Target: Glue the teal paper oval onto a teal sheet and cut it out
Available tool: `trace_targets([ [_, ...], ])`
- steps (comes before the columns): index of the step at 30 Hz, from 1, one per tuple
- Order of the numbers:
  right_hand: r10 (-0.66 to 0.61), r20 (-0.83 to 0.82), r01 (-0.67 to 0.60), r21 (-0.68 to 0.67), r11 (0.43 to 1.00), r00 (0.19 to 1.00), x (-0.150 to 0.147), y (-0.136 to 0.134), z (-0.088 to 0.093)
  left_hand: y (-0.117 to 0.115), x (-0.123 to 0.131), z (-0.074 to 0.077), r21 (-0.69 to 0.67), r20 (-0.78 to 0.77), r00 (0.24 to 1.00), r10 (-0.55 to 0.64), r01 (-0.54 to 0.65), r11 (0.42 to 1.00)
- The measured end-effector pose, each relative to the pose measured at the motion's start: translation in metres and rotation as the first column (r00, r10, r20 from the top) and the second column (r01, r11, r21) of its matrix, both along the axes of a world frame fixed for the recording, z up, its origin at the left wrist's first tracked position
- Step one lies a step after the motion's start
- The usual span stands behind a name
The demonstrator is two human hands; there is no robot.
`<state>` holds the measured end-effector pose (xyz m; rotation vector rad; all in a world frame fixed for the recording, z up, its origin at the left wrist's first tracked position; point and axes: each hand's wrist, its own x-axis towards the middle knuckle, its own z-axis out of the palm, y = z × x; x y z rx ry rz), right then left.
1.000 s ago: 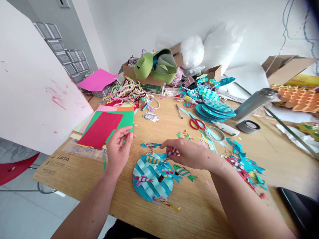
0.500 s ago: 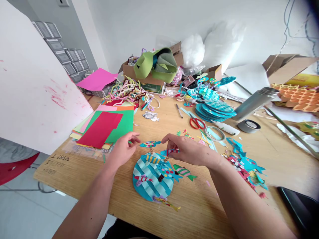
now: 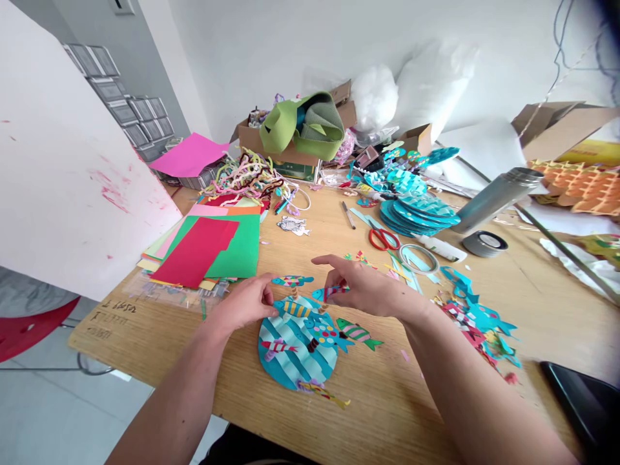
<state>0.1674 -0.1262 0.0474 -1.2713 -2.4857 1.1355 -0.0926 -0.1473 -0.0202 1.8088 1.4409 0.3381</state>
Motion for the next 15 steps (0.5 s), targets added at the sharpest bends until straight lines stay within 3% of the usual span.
trace_targets([
  [15, -0.071, -0.078, 0.051, -0.226, 0.973, 0.994, 0.002, 0.011, -0.003, 0.000, 0.000, 0.005, 0.028, -0.072, 0.996, -0.045, 0.047, 0.999],
])
